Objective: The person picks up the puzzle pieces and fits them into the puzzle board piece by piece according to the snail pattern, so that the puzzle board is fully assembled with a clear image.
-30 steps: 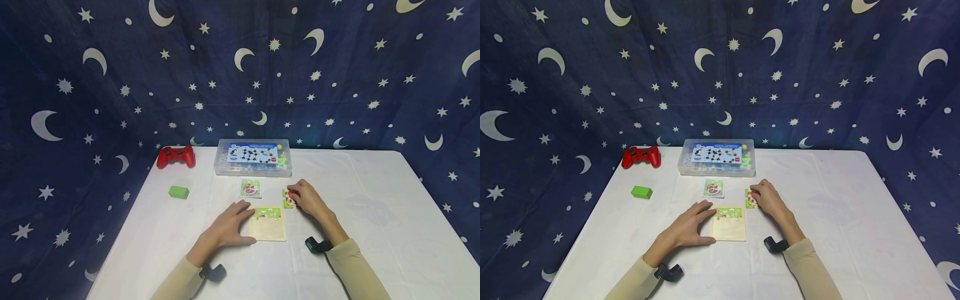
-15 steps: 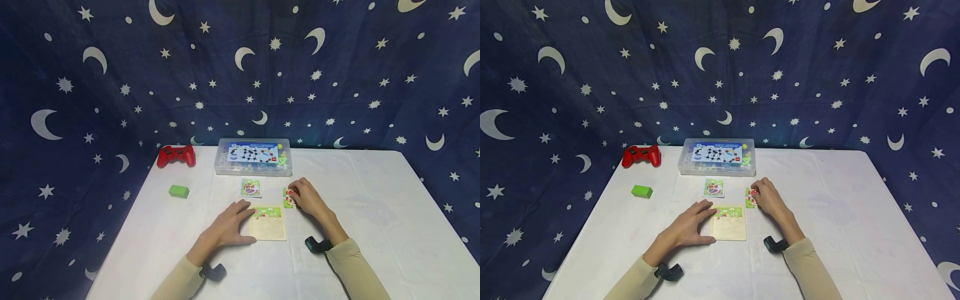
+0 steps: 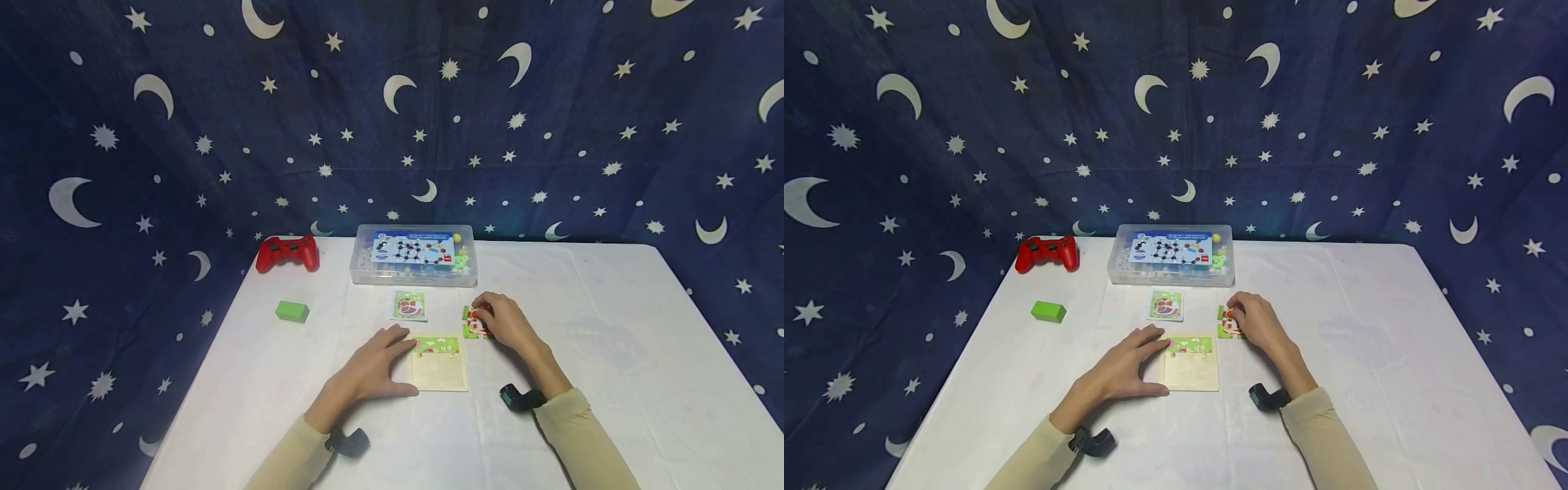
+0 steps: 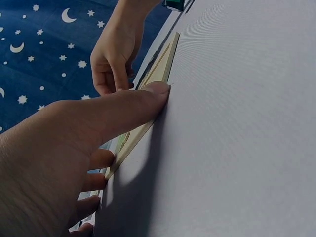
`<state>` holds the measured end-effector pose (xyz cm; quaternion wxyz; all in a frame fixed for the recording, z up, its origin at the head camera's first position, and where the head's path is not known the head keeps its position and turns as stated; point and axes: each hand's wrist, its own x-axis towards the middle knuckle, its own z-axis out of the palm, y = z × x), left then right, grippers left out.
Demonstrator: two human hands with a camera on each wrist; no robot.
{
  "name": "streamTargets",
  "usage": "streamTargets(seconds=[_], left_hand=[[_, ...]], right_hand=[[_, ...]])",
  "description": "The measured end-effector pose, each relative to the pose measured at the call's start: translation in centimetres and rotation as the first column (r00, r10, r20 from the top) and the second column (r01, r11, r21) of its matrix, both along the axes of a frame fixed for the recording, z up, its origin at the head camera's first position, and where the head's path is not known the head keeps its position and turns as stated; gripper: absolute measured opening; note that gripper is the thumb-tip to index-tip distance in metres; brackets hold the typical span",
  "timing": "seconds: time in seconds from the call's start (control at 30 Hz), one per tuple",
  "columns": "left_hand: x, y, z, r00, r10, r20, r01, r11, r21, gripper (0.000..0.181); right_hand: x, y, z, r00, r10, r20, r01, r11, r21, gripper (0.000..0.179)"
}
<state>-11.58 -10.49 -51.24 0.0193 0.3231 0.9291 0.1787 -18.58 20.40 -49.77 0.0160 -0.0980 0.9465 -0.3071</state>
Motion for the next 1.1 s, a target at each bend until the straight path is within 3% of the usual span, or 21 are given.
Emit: streamTargets(seconds=[0.37,0.83,1.1], left_hand=[[0.1,-0.2,0.0,1.0,-0.008,-0.006,0.008,1.0,0.005,0.086],[-0.1,0.2,0.1,1.0,-0.009,0.017,0.009,1.0,0.0,0.086],[0.1,0.1,0.0,1.0,-0.004,-0.012,0.004,1.0,0.011,0.085]], right_hand=[[0.6,-0.4,0.8,1.0,-0.01,-0.019,0.01,0.999,-0.041,0.014],[2.2,-2.7,2.1,0.995,0.09,-0.044,-0.092,0.993,-0.067,0.01],[2.9,-4.0,2.0,0.986,0.164,-0.025,-0.165,0.984,-0.063,0.008]])
